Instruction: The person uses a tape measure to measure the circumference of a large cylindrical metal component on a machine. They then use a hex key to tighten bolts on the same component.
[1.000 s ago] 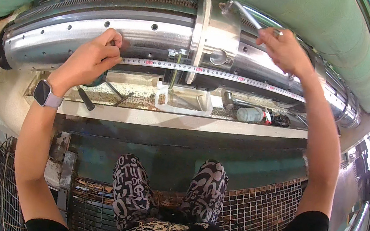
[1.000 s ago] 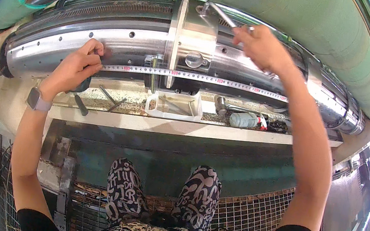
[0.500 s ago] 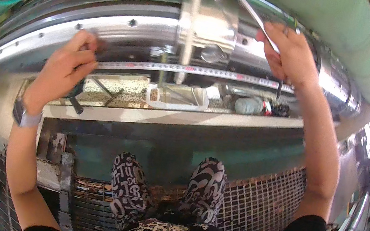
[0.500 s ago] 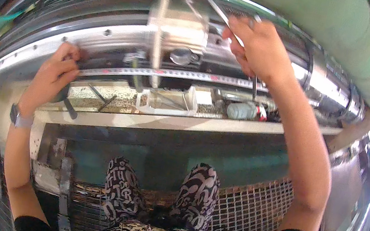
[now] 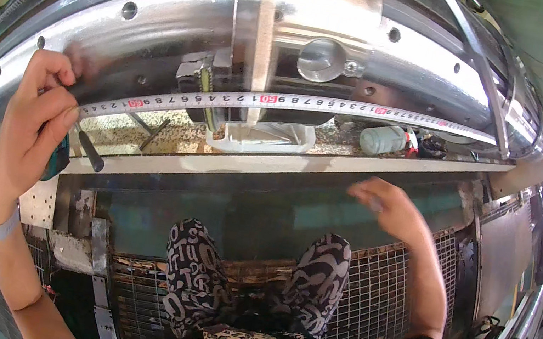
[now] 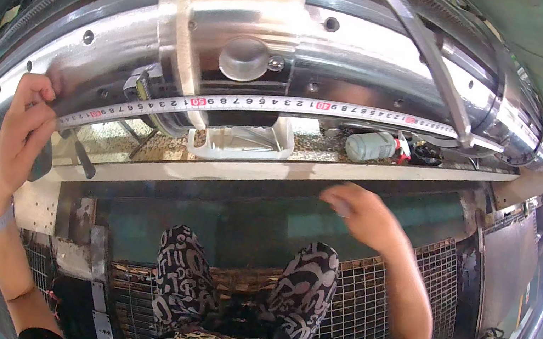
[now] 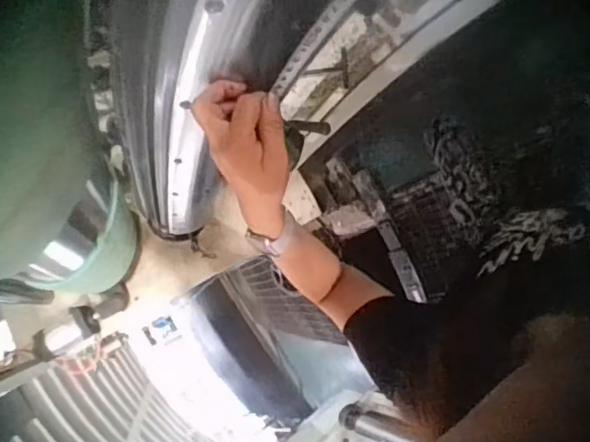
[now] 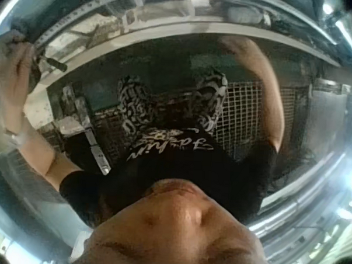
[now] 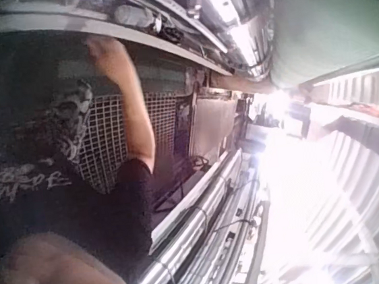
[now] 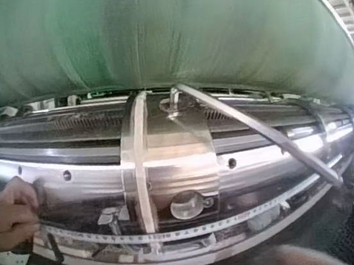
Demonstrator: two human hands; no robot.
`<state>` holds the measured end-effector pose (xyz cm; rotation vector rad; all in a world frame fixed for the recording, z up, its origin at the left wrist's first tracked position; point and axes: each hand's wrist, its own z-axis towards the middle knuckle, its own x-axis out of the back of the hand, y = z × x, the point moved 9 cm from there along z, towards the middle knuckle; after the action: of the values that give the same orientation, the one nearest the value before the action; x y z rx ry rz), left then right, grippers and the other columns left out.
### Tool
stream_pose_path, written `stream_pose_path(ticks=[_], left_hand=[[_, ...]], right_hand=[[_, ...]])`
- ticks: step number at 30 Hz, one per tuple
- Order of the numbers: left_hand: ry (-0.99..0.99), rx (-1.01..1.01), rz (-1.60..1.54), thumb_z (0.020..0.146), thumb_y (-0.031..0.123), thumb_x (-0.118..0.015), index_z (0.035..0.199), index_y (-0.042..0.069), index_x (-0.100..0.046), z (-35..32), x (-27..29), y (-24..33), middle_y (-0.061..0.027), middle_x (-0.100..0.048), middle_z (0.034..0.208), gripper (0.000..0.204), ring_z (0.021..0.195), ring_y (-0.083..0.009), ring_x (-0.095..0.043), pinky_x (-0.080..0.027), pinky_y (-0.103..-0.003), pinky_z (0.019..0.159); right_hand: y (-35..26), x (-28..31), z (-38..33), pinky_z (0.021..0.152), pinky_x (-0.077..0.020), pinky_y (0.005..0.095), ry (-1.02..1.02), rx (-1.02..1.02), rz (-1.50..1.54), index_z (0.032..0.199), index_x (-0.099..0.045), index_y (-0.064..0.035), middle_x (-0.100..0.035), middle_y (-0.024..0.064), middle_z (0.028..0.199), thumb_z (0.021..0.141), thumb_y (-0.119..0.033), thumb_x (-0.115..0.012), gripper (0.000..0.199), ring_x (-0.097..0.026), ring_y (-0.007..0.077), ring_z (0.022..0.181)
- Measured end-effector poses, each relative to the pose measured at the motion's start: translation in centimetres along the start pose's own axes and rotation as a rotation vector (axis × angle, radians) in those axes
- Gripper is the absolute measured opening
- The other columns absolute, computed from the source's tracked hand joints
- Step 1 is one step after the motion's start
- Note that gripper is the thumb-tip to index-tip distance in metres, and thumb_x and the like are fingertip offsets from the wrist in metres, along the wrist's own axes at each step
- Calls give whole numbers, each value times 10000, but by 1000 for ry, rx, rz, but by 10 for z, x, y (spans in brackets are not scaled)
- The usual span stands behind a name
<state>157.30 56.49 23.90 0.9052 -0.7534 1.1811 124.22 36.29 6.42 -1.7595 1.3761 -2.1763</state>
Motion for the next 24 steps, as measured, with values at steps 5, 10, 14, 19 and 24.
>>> stream_pose_path(ticks=[5, 10, 14, 19, 24], left_hand=[[-17, 19, -37, 786, 16, -538, 731, -17, -460, 3, -4, -7, -115, -384, 981, 101, 812, -217, -406, -356, -272, 743], [8, -14, -56, 788, 20, -540, 721, -25, -453, 0, 2, -5, -122, -393, 972, 119, 803, -219, -412, -361, -281, 728], [20, -26, -67, 791, 27, -545, 713, -26, -441, 0, 1, -4, -123, -396, 965, 140, 777, -220, -409, -367, -285, 706], [-13, -15, -98, 806, 64, -532, 728, -23, -460, 1, -5, -7, -115, -383, 991, 137, 858, -220, -409, -352, -290, 780], [-23, 3, -95, 802, 56, -538, 713, -22, -446, -4, 1, -8, -112, -382, 974, 150, 816, -214, -409, -359, -281, 748]], right_hand=[[0, -79, 175, 896, -439, 421, -34, 0, -743, 1095, -591, -112, -581, 161, 1100, 859, -163, -482, 265, -560, 344, 1011], [19, -142, 257, 915, -419, 432, -185, 36, -805, 1121, -572, -99, -594, 158, 1090, 861, -168, -474, 287, -563, 338, 1020], [23, -152, 257, 930, -404, 442, -226, 62, -754, 1142, -557, -88, -604, 155, 1082, 862, -173, -468, 306, -565, 332, 1027], [-2, -118, 226, 949, -384, 454, -210, 58, -688, 1169, -538, -75, -617, 152, 1071, 863, -178, -461, 332, -568, 326, 1037], [-45, -103, 182, 946, -381, 463, -185, 96, -625, 1186, -527, -72, -626, 148, 1063, 866, -194, -457, 350, -574, 322, 1035]])
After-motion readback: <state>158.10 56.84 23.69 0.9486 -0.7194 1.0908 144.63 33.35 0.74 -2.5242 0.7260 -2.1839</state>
